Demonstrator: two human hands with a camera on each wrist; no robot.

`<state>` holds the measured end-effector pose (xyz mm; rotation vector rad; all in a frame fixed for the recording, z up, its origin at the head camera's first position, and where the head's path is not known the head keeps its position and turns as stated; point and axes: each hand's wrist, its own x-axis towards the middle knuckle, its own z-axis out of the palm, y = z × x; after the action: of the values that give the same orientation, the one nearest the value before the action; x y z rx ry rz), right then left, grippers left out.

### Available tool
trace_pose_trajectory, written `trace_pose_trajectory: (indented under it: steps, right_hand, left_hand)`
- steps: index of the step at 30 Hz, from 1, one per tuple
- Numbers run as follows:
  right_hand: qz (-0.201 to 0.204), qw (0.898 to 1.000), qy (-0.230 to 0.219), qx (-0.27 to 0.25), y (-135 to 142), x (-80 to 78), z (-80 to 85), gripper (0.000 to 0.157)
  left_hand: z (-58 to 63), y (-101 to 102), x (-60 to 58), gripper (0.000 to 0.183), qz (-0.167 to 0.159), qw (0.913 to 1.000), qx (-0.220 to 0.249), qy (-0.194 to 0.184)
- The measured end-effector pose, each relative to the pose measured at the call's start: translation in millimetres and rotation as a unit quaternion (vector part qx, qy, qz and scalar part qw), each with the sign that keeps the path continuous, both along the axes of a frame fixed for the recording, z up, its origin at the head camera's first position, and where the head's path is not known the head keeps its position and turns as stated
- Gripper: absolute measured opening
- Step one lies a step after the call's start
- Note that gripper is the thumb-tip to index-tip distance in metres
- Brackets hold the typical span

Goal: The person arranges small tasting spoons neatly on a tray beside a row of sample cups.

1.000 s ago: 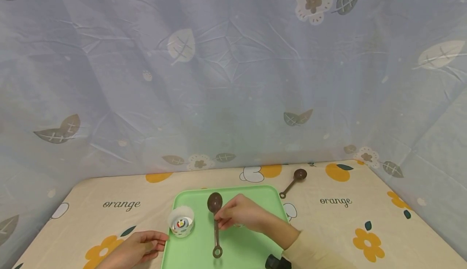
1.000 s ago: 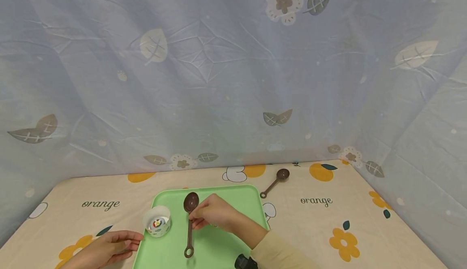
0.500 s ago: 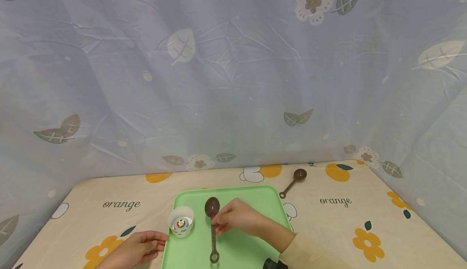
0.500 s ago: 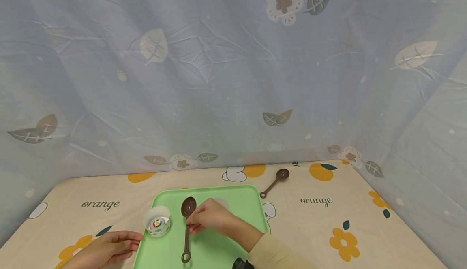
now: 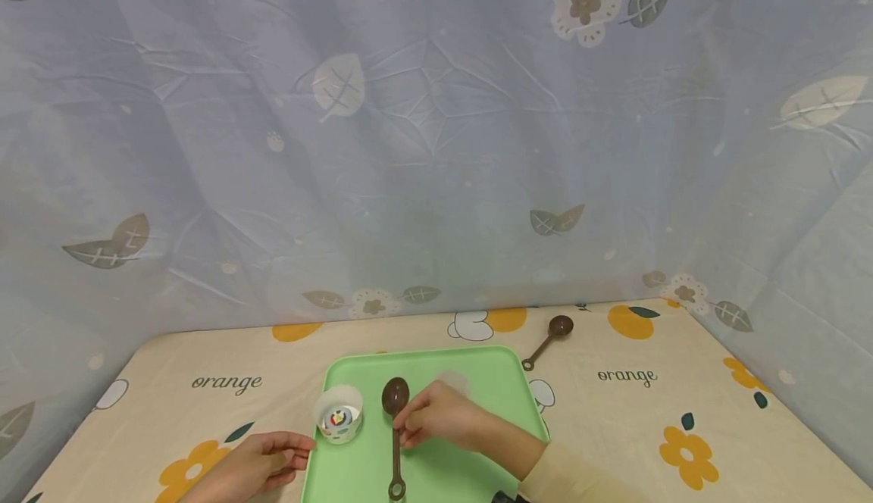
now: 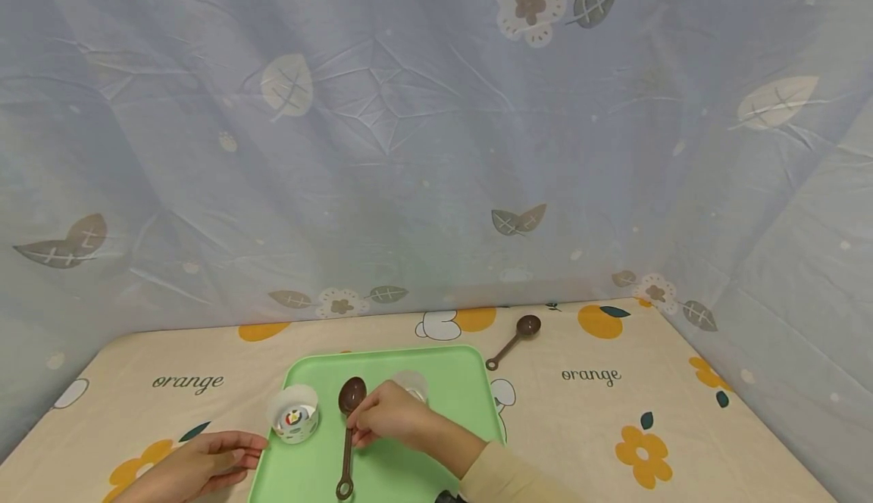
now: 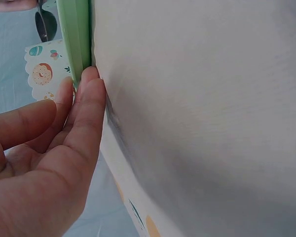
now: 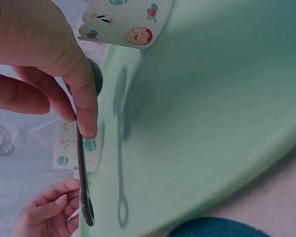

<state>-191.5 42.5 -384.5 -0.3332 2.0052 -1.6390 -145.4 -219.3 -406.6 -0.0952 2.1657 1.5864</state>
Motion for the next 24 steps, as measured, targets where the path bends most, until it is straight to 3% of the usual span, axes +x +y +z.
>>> trace_pose_trajectory:
  steps: [24]
  right_hand:
    - [0.012,1.000,-0.011,0.006,-2.7,1.4,-16.5,0.020]
  left_hand:
    - [-2.6,-2.0,-1.1,0.025,-0.005,0.9999,0.011,0.000]
